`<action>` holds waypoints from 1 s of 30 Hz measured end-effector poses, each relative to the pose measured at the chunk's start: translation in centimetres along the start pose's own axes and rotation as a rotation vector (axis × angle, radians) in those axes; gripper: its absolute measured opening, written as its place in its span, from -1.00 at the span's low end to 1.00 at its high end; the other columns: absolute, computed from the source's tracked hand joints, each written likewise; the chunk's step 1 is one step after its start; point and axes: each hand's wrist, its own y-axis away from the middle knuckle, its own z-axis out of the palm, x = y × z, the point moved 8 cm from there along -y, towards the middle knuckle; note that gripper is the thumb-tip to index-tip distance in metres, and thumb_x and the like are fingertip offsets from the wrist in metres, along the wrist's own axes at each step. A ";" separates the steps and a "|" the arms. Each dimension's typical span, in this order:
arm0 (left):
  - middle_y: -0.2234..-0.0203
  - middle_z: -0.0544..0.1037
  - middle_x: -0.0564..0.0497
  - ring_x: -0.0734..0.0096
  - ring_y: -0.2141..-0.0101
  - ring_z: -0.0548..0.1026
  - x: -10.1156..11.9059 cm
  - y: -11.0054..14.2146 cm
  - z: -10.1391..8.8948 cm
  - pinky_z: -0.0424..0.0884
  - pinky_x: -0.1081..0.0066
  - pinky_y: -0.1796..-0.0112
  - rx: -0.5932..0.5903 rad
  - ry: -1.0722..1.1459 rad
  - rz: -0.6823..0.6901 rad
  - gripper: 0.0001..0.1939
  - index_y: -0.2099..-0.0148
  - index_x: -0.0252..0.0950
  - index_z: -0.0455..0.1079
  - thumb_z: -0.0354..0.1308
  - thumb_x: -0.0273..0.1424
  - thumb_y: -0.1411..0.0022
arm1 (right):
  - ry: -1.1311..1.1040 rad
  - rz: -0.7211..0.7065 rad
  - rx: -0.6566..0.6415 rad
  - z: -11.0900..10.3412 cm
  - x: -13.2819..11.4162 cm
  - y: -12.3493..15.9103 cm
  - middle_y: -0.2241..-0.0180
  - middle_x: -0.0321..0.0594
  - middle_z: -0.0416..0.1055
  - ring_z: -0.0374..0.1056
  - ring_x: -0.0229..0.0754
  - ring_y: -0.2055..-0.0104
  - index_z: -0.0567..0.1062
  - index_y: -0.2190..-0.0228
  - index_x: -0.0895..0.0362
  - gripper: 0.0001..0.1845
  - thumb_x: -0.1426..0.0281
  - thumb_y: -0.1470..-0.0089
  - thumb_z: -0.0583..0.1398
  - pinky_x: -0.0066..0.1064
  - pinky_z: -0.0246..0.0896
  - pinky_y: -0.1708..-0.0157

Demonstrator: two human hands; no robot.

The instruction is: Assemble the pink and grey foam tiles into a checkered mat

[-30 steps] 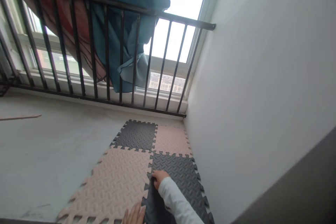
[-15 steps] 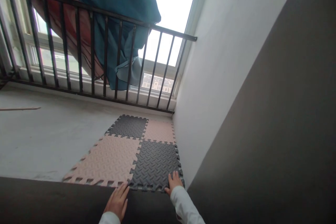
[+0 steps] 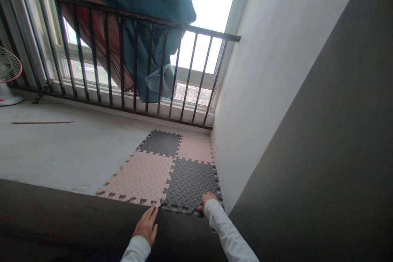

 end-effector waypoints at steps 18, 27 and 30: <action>0.24 0.47 -0.01 0.39 0.20 0.42 -2.4 -2.0 -1.0 0.40 0.40 0.23 -0.090 0.537 -0.414 -0.65 0.10 -0.21 0.27 -0.10 -0.32 -0.04 | 0.032 -0.042 -0.081 -0.6 -1.7 -0.6 0.03 0.10 0.25 0.12 0.06 -0.05 0.23 0.00 0.26 -0.20 0.35 0.35 0.28 -0.17 0.07 0.01; 0.24 0.38 -0.10 0.38 0.30 0.43 0.5 -5.2 -0.7 0.32 0.38 0.25 -0.498 0.050 -0.355 -0.69 0.13 -0.26 0.32 -0.09 -0.50 -0.07 | 0.000 0.005 -0.057 2.3 -1.1 -3.3 -0.02 0.18 0.17 -0.06 0.13 -0.13 0.05 -0.09 0.29 -0.11 0.39 0.29 0.25 0.02 -0.11 -0.03; 0.23 0.36 -0.09 0.39 0.35 0.45 1.0 -5.9 -0.7 0.30 0.40 0.34 -0.616 -0.073 -0.366 -0.72 0.14 -0.22 0.31 -0.11 -0.47 -0.10 | -0.050 -0.017 0.000 2.8 -1.3 -4.1 0.00 0.17 0.19 -0.02 0.16 -0.11 0.11 -0.07 0.23 -0.18 0.33 0.25 0.23 0.11 -0.09 0.01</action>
